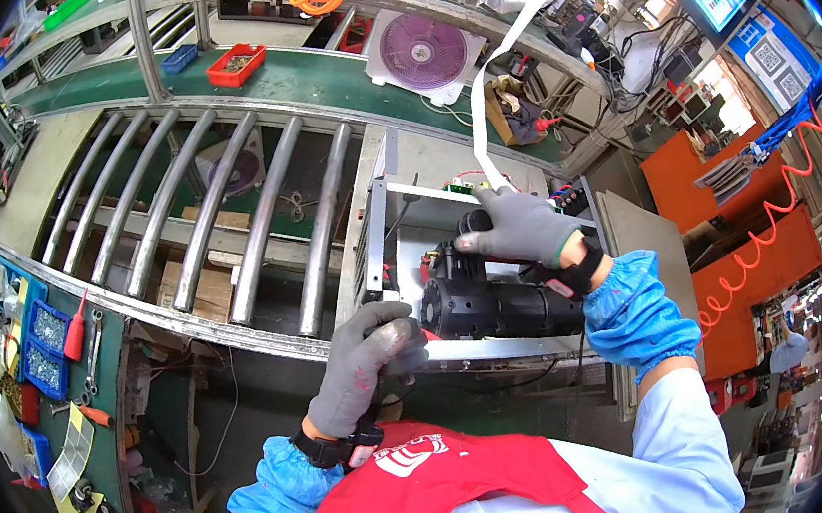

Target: Assembling the chassis and internal components of an electronic power unit using a pneumatic screwdriver.

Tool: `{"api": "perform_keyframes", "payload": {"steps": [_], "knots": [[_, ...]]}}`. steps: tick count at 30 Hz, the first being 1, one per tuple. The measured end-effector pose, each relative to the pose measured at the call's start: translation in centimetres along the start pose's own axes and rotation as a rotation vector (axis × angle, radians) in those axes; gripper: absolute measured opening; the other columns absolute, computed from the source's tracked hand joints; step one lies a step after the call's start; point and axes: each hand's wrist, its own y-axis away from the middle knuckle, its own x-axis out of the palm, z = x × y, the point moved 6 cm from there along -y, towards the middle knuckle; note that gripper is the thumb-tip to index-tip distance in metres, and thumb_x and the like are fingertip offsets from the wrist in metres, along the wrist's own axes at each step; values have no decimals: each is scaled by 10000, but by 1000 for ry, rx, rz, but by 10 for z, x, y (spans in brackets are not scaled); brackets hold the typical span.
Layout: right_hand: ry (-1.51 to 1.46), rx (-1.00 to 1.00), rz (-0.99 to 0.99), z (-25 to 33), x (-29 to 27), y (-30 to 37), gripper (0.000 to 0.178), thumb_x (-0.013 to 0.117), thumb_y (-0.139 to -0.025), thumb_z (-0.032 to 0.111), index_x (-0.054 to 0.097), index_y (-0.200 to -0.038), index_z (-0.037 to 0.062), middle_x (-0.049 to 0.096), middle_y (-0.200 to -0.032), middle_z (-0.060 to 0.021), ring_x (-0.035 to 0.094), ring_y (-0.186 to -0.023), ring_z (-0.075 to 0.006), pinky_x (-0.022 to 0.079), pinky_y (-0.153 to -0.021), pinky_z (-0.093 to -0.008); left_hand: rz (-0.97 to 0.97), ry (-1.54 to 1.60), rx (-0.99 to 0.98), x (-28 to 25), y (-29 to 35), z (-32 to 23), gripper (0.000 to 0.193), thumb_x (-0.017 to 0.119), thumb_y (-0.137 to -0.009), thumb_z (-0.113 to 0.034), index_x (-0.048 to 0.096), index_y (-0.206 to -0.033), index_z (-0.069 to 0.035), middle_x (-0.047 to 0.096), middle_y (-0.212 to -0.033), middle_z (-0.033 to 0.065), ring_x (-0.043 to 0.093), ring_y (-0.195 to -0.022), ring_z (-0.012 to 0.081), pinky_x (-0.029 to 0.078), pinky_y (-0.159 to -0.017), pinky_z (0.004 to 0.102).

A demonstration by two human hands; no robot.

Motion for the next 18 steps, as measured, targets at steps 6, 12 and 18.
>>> {"api": "perform_keyframes", "payload": {"steps": [6,12,18], "knots": [[-62,-209,-23,7,5,-4,609,570,-879,487,585,-1184,-40,623,-1091,-262,624,-1022,-406,483,-874,-464,-8,-24,-1,-1,0,2,533,631,-862,-318,527,-1219,64,644,-1006,136,666,-840,214,555,-708,312],[74,101,94,-4,6,-10,658,523,-885,610,683,-1049,-7,681,-910,-258,671,-877,-386,504,-816,-481,-22,-24,-9,-1,2,3,545,641,-857,-330,528,-1217,64,642,-1003,135,661,-820,211,553,-701,310],[-3,-266,-125,4,1,0,547,576,-879,431,576,-1253,32,645,-928,-205,633,-953,-386,496,-857,-440,-14,-21,-9,0,0,3,530,638,-859,-320,531,-1222,51,650,-1012,137,677,-832,222,560,-686,317]]}}
